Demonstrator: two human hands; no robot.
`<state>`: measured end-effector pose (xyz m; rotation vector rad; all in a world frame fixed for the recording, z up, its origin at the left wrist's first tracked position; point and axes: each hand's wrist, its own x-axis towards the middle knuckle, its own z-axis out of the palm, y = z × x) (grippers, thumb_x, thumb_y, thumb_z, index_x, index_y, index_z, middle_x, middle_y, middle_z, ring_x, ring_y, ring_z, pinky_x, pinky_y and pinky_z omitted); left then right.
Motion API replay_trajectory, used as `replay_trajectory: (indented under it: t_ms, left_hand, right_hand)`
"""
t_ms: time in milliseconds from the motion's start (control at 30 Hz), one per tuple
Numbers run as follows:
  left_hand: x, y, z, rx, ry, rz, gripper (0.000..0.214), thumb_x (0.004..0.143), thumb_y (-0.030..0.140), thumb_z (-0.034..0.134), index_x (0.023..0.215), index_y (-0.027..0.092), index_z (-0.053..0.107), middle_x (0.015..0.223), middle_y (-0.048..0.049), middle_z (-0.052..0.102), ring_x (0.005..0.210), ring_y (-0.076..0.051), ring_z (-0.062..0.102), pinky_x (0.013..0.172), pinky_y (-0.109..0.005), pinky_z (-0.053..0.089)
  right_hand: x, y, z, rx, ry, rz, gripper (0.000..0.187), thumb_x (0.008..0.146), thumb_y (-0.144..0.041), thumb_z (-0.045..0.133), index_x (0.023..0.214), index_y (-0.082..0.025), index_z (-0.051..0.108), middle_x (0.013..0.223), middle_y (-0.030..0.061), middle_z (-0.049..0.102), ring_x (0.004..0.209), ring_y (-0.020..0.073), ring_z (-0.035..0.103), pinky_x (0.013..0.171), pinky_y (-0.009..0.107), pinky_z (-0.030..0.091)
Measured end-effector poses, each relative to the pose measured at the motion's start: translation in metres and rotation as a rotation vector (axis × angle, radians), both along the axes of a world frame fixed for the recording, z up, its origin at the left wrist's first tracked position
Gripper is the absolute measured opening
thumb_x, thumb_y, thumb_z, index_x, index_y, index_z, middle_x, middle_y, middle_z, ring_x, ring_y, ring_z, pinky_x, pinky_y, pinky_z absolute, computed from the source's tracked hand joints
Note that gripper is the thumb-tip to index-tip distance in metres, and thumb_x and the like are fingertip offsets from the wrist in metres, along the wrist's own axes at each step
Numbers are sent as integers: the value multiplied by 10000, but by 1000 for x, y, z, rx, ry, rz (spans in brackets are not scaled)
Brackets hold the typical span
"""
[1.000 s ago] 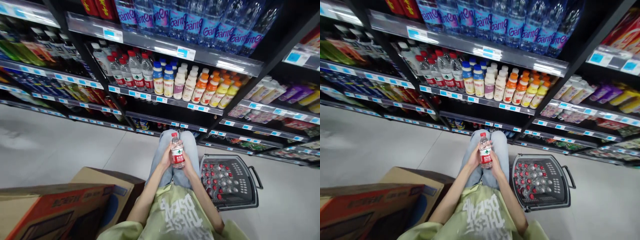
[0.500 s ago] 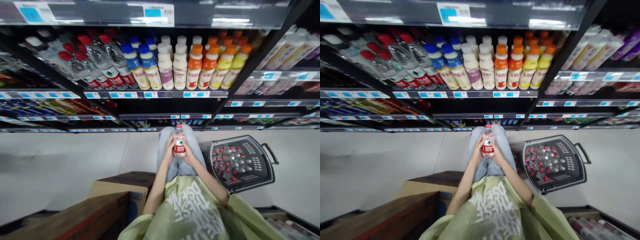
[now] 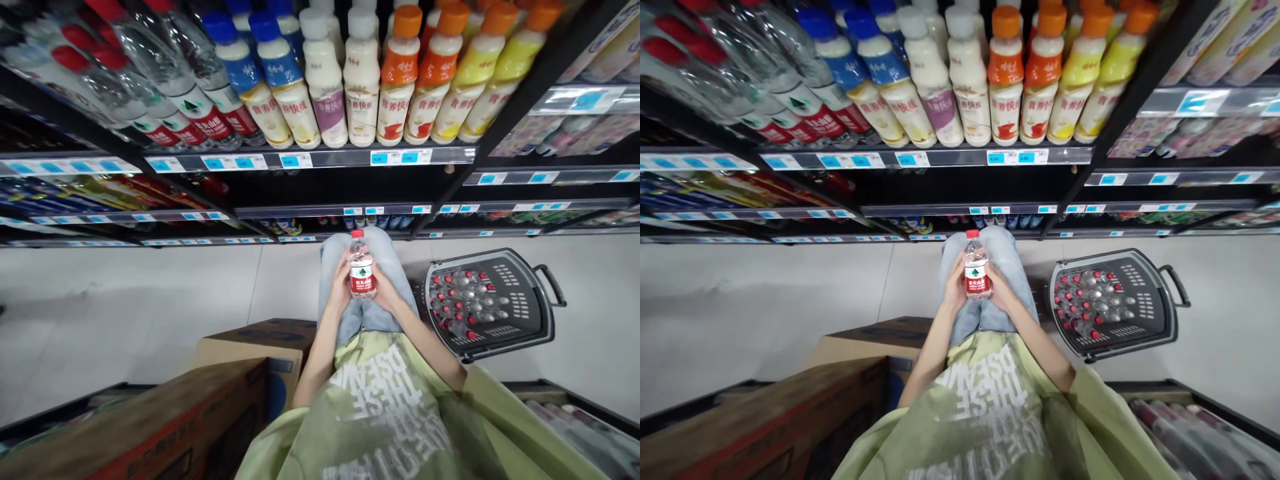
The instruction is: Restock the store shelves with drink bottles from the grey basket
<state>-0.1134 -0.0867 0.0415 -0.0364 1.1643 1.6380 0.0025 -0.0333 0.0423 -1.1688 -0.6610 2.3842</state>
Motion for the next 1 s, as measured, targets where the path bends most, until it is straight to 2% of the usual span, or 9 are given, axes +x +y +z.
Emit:
replay_trajectory:
  t_ms: [133, 267, 367, 533, 633, 700, 800, 900, 1000]
  left_hand:
    - [-1, 2, 0, -25, 11, -7, 541, 915, 396, 849, 1420, 230, 747, 1470, -90, 775, 1590, -375, 534, 1318, -473, 425]
    - [0, 2, 1, -26, -2, 6, 566, 909, 374, 850, 1441, 227, 724, 1440, -81, 791, 1553, -367, 578, 1306, -479, 445]
    - [1, 2, 0, -20, -15, 15, 616, 866, 372, 876, 1439, 213, 716, 1450, -95, 783, 1529, -358, 604, 1302, -462, 450]
    - [1, 3, -1, 15, -33, 27, 580, 871, 351, 844, 1419, 197, 729, 1460, -105, 777, 1528, -357, 602, 1315, -480, 431]
    - [0, 3, -3, 21, -53, 34, 505, 889, 315, 820, 1381, 216, 760, 1433, -85, 793, 1548, -364, 579, 1319, -481, 422]
    - [0, 2, -4, 14, -59, 23, 473, 887, 310, 811, 1352, 232, 773, 1417, -69, 802, 1551, -356, 575, 1322, -478, 414]
    - [-1, 2, -5, 38, -61, 26, 501, 861, 343, 817, 1341, 205, 767, 1398, -80, 808, 1493, -332, 632, 1316, -475, 419]
    - [0, 3, -4, 74, -77, 39, 522, 849, 362, 832, 1336, 184, 764, 1349, -96, 823, 1401, -321, 700, 1295, -474, 443]
    - [2, 4, -3, 64, -77, 47, 497, 847, 341, 841, 1314, 183, 776, 1347, -99, 825, 1392, -333, 704, 1290, -487, 451]
  right_hand:
    - [1, 0, 0, 112, 12, -50, 566, 808, -742, 905, 1162, -314, 796, 1239, 112, 816, 1221, 340, 771, 923, 458, 705]
    - [1, 2, 3, 119, -11, -71, 532, 791, -754, 913, 1102, -337, 804, 1194, 122, 820, 1229, 372, 766, 927, 497, 713]
    - [2, 4, 6, 82, -32, -47, 503, 823, -722, 898, 1105, -320, 784, 1228, 105, 818, 1229, 342, 764, 958, 472, 697]
    - [5, 6, 5, 80, 77, -18, 518, 835, -627, 915, 1161, -259, 752, 1236, 67, 819, 1180, 285, 760, 1043, 433, 647]
    - [6, 6, 1, 89, 97, -24, 547, 805, -643, 939, 1154, -270, 745, 1210, 62, 821, 1164, 285, 758, 1011, 418, 652]
    - [7, 6, -3, 107, 97, -25, 548, 775, -646, 962, 1112, -278, 735, 1114, 48, 823, 1112, 283, 764, 955, 404, 661]
    - [8, 5, -7, 133, 90, -17, 525, 770, -603, 972, 1094, -283, 709, 1015, 13, 807, 1052, 264, 767, 900, 374, 656]
    - [9, 5, -9, 138, 74, -25, 445, 844, -548, 920, 1115, -276, 693, 1017, 6, 805, 1052, 244, 761, 914, 366, 643]
    - [9, 4, -9, 117, 70, -36, 471, 814, -545, 943, 1112, -275, 697, 1021, 1, 805, 1049, 242, 767, 937, 367, 647]
